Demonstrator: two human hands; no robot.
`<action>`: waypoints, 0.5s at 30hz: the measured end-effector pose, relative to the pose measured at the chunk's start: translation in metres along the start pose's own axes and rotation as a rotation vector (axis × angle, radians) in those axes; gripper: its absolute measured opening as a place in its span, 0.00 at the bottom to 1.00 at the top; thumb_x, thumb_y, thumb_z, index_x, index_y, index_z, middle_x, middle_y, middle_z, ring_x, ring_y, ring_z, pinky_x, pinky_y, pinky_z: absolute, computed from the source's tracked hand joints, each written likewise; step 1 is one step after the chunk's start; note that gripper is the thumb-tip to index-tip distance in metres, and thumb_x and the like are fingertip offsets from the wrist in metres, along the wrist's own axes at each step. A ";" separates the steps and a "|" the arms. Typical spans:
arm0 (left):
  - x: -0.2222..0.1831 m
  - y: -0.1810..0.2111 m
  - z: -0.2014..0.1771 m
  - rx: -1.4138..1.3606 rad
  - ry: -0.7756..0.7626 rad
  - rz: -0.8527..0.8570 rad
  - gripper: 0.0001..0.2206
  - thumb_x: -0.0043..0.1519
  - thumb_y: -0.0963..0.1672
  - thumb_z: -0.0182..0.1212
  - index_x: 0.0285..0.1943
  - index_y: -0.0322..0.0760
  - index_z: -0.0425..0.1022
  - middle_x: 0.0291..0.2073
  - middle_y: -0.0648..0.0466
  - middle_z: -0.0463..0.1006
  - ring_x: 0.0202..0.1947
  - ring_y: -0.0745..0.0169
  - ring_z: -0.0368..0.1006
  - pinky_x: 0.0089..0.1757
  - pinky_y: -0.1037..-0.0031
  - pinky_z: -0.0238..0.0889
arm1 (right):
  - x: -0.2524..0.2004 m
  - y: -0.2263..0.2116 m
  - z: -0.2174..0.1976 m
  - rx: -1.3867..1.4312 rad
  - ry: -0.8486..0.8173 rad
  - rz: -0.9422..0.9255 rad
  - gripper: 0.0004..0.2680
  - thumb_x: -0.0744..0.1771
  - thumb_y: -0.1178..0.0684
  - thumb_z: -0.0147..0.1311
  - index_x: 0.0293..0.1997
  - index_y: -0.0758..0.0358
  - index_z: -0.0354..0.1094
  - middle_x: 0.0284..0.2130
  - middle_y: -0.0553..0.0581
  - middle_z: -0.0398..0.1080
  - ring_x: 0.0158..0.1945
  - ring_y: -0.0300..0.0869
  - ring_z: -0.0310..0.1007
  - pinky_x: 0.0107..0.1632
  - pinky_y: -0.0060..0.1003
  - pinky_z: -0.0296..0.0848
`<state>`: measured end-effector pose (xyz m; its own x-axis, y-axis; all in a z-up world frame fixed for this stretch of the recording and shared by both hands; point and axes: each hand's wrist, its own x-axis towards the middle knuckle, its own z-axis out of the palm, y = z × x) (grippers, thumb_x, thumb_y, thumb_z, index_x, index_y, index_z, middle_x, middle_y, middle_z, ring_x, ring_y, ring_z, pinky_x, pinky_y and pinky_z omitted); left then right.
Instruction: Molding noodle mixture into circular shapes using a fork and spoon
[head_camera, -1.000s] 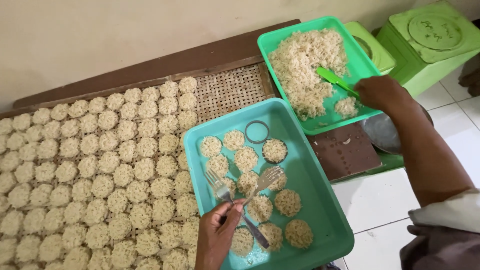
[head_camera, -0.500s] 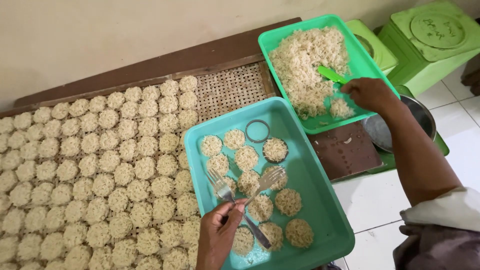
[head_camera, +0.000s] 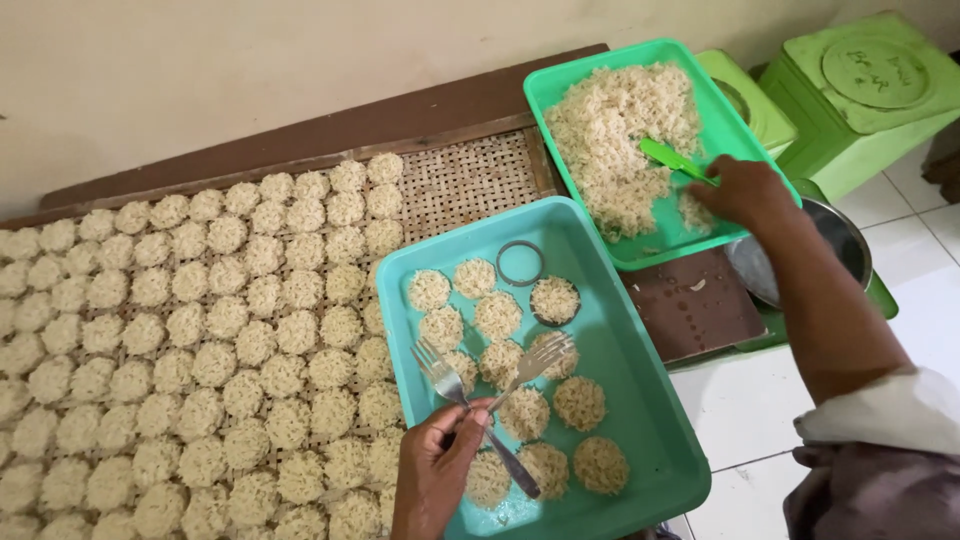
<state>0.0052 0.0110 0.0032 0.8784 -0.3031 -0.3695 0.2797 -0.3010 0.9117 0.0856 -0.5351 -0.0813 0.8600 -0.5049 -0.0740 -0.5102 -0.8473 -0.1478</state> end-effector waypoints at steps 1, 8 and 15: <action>-0.001 0.002 0.000 -0.002 0.001 0.000 0.14 0.59 0.44 0.64 0.49 0.33 0.89 0.16 0.57 0.74 0.12 0.73 0.49 0.19 0.78 0.42 | 0.002 0.004 -0.004 -0.001 0.000 -0.002 0.21 0.68 0.35 0.55 0.59 0.60 0.72 0.45 0.70 0.77 0.46 0.65 0.76 0.48 0.56 0.74; -0.001 0.005 0.004 0.015 -0.014 -0.011 0.14 0.60 0.44 0.64 0.50 0.35 0.89 0.13 0.59 0.69 0.12 0.73 0.49 0.19 0.78 0.40 | 0.013 0.032 0.021 -0.146 -0.263 -0.068 0.25 0.59 0.41 0.63 0.63 0.52 0.68 0.47 0.59 0.79 0.46 0.58 0.78 0.49 0.47 0.76; 0.000 0.007 0.002 -0.010 -0.004 -0.005 0.14 0.59 0.44 0.64 0.49 0.35 0.89 0.16 0.57 0.73 0.12 0.73 0.49 0.19 0.78 0.40 | -0.009 -0.006 -0.013 -0.026 -0.123 0.015 0.23 0.64 0.31 0.58 0.58 0.58 0.73 0.43 0.67 0.79 0.47 0.62 0.77 0.50 0.53 0.74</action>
<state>0.0062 0.0071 0.0095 0.8753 -0.3056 -0.3749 0.2881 -0.2932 0.9116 0.0804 -0.5280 -0.0668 0.8465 -0.4946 -0.1971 -0.5215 -0.8448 -0.1199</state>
